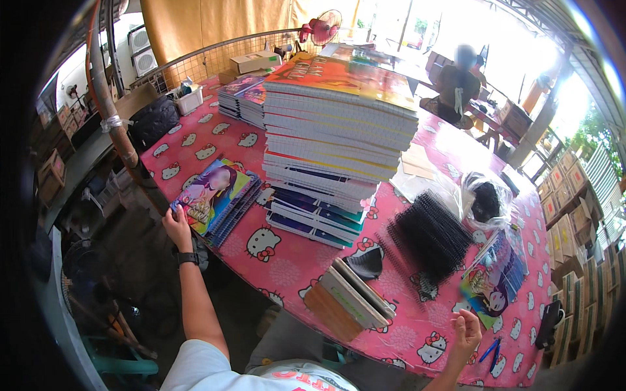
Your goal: The person manually threads a plastic spiral coil through the pre-punched holes of a notebook stack, including the front and back covers, then uses pliers to trim and crimp the ends of the coil.
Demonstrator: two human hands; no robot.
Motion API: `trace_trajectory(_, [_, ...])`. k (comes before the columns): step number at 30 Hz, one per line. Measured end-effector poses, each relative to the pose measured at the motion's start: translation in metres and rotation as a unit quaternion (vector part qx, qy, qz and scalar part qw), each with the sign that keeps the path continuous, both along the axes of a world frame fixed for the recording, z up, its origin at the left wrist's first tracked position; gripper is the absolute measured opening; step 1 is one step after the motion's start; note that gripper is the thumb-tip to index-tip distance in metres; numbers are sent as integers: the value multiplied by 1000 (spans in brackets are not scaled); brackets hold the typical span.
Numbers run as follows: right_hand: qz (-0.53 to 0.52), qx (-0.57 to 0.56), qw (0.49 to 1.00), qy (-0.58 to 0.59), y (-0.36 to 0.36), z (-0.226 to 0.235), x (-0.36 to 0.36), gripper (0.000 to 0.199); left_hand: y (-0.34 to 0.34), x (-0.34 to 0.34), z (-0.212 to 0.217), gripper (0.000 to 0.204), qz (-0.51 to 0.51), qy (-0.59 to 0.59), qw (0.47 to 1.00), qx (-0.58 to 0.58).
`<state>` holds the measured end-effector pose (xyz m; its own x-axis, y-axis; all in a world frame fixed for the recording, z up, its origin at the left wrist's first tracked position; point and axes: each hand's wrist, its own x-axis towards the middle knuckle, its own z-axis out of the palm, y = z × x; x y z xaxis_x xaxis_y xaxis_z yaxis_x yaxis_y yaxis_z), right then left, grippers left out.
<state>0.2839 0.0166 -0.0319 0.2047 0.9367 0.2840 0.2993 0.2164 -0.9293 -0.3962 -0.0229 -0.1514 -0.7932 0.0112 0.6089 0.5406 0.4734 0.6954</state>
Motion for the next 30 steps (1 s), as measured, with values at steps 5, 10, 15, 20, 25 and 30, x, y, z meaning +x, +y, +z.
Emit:
trace_trajectory(5, [-18, -1, 1000, -8, 1, -3, 7, 16, 27, -6, 15, 39, -10, 144, 985, -90])
trace_trajectory(10, [-75, -51, 992, -88, 14, -34, 3, 15, 7, -5, 30, 52, 4, 107, 987, -121])
trace_trajectory(15, [-131, -43, 986, -94, 22, -45, 44, 14, 18, 50, 67, 45, -37, 185, 982, -19])
trace_trajectory(20, [-392, 31, 900, -190, 71, -38, 140, 18, 46, 216, 102, 28, -315, 202, 924, 77])
trace_trajectory(25, [-396, -180, 882, -182, 113, -87, 228, 36, 58, 292, 126, 25, -460, 122, 865, 158])
trace_trajectory(30, [-455, -89, 863, -203, 100, -95, 255, 29, 56, 307, 144, 26, -470, 85, 857, 191])
